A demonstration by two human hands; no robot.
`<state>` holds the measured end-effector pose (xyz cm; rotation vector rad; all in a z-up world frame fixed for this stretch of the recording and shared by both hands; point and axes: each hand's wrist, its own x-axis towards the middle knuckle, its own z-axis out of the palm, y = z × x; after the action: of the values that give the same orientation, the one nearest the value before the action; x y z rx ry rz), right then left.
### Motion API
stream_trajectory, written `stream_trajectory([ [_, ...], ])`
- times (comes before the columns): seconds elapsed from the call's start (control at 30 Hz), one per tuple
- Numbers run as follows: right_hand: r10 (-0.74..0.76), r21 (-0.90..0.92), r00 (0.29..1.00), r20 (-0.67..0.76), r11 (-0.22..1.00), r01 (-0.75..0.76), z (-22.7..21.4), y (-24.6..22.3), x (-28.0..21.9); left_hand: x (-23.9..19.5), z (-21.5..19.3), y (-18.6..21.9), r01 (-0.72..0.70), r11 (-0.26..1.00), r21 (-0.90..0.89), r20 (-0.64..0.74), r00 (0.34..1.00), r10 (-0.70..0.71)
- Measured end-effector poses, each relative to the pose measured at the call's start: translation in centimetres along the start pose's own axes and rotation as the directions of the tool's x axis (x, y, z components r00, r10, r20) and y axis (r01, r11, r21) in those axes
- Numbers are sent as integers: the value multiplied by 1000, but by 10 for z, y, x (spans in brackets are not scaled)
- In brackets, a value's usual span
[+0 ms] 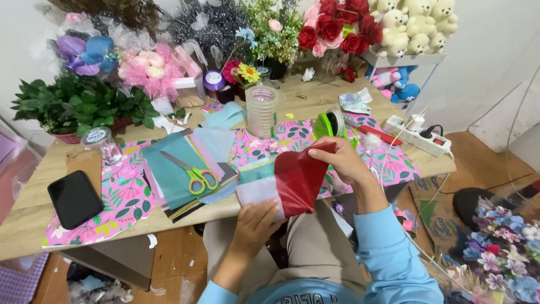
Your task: Wrapping a small gift box with decorative paper and tape at a design station.
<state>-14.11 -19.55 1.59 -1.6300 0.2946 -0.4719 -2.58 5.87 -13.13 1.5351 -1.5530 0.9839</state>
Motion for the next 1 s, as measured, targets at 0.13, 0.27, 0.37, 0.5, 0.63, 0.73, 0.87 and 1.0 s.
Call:
stream_trajectory([
  [0.13, -183, 43, 983, -8, 982, 183, -1, 6, -18, 4, -2, -5, 13, 997, -75, -13, 1000, -14],
  [0.27, -156, 60, 955, -252, 982, 177, 15, 3, -23, 20, -7, -12, 73, 977, -201, 44, 997, -65],
  [0.37, -94, 220, 931, -352, 959, 180, 17, 12, -16, 34, -14, -14, 123, 966, -230, 79, 991, -107],
  [0.5, -99, 167, 946, -308, 973, 157, 21, -5, -17, 57, -25, -10, 175, 937, -301, 185, 975, -123],
  [0.63, -104, 149, 962, -251, 978, 145, 17, 1, -13, 71, -21, -14, 242, 924, -298, 235, 956, -175],
  [0.73, -114, 150, 973, -199, 978, 146, 18, 0, -12, 75, -4, -34, 301, 947, -114, 356, 902, -244],
  [0.87, -133, 171, 988, -74, 975, 143, 19, 5, -6, 99, 8, -44, 449, 894, -6, 496, 777, -387],
  [1.0, -135, 155, 991, -15, 978, 136, 19, 1, -5, 113, 20, -56, 487, 874, 9, 597, 698, -395],
])
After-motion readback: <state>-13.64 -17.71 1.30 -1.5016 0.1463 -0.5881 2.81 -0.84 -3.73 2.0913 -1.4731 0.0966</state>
